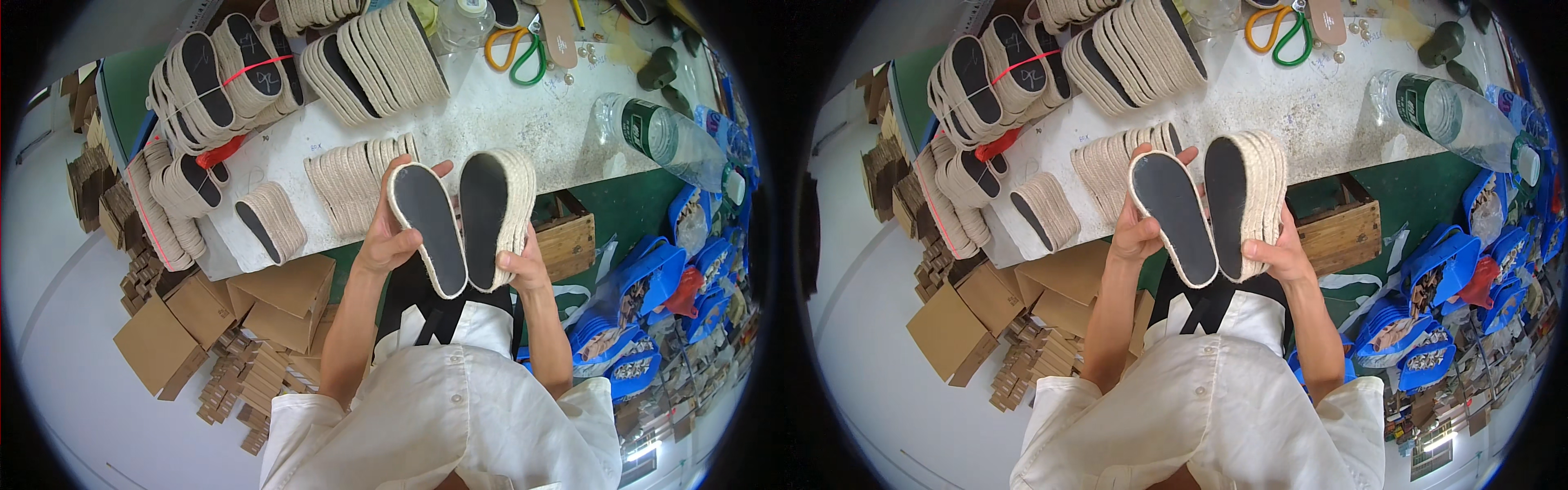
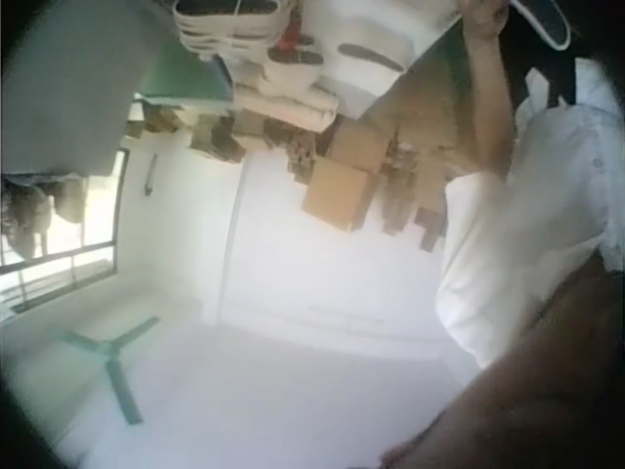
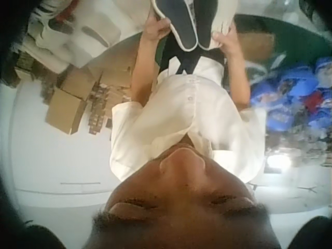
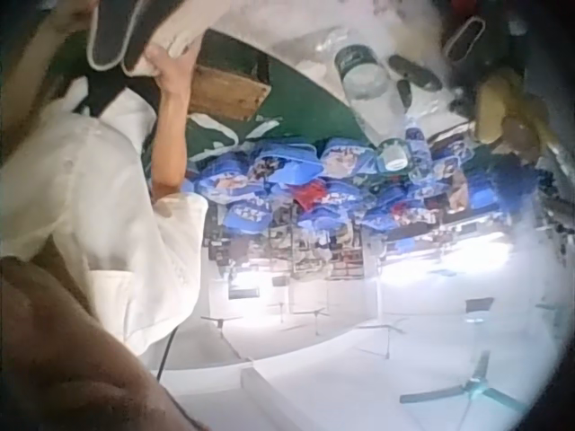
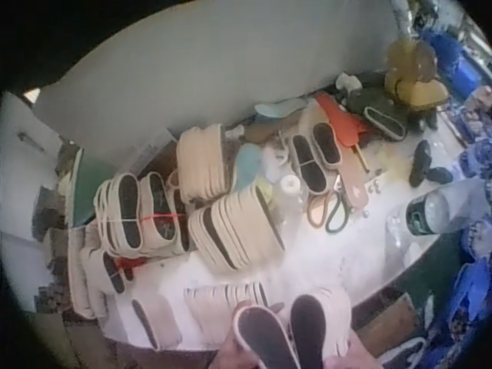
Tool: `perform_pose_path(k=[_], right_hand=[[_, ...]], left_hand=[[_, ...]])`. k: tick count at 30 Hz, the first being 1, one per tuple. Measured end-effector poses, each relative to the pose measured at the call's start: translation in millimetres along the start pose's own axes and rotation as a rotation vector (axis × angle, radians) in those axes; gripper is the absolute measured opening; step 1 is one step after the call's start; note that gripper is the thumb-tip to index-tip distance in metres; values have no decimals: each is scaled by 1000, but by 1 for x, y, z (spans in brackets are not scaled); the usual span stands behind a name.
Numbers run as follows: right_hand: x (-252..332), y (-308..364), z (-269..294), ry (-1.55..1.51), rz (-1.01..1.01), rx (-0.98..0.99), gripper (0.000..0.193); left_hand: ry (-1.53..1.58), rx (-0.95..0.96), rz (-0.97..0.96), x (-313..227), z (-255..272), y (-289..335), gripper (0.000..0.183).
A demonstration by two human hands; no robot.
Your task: Organizing, stacking, and sorting shoe sole components on a production workbench.
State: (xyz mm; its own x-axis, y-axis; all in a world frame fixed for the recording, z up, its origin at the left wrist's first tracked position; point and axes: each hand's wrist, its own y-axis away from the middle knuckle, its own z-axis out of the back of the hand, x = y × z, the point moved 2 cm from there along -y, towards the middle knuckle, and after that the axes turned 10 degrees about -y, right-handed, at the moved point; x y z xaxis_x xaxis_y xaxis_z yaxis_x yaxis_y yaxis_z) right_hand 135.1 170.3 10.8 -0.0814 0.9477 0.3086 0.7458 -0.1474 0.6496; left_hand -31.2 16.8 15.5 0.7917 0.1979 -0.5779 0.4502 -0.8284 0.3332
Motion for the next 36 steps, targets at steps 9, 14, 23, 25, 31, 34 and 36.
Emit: perform_pose_path(k=[9,14,23,25,31,34,36], right_hand=[[2,-11,-35,654,316,54,115],[1,-8,-35,690,270,109,113],[4,-4,-24,542,123,165,116],[3,-3,-18,541,108,189,117],[-2,-2,0,465,-1,124,111],[-2,0,4,392,41,119,102],[-3,1,-1,320,-9,78,102]], left_hand=[[-594,-204,-42,5,-3,-8,116],[-627,-195,85,-7,-7,-7,111],[-660,-149,107,-6,-1,3,107],[-648,-147,103,-6,-1,4,107],[-682,-110,38,-7,9,5,98],[-657,-154,21,-6,20,7,95],[-540,-167,33,-2,21,8,95]])
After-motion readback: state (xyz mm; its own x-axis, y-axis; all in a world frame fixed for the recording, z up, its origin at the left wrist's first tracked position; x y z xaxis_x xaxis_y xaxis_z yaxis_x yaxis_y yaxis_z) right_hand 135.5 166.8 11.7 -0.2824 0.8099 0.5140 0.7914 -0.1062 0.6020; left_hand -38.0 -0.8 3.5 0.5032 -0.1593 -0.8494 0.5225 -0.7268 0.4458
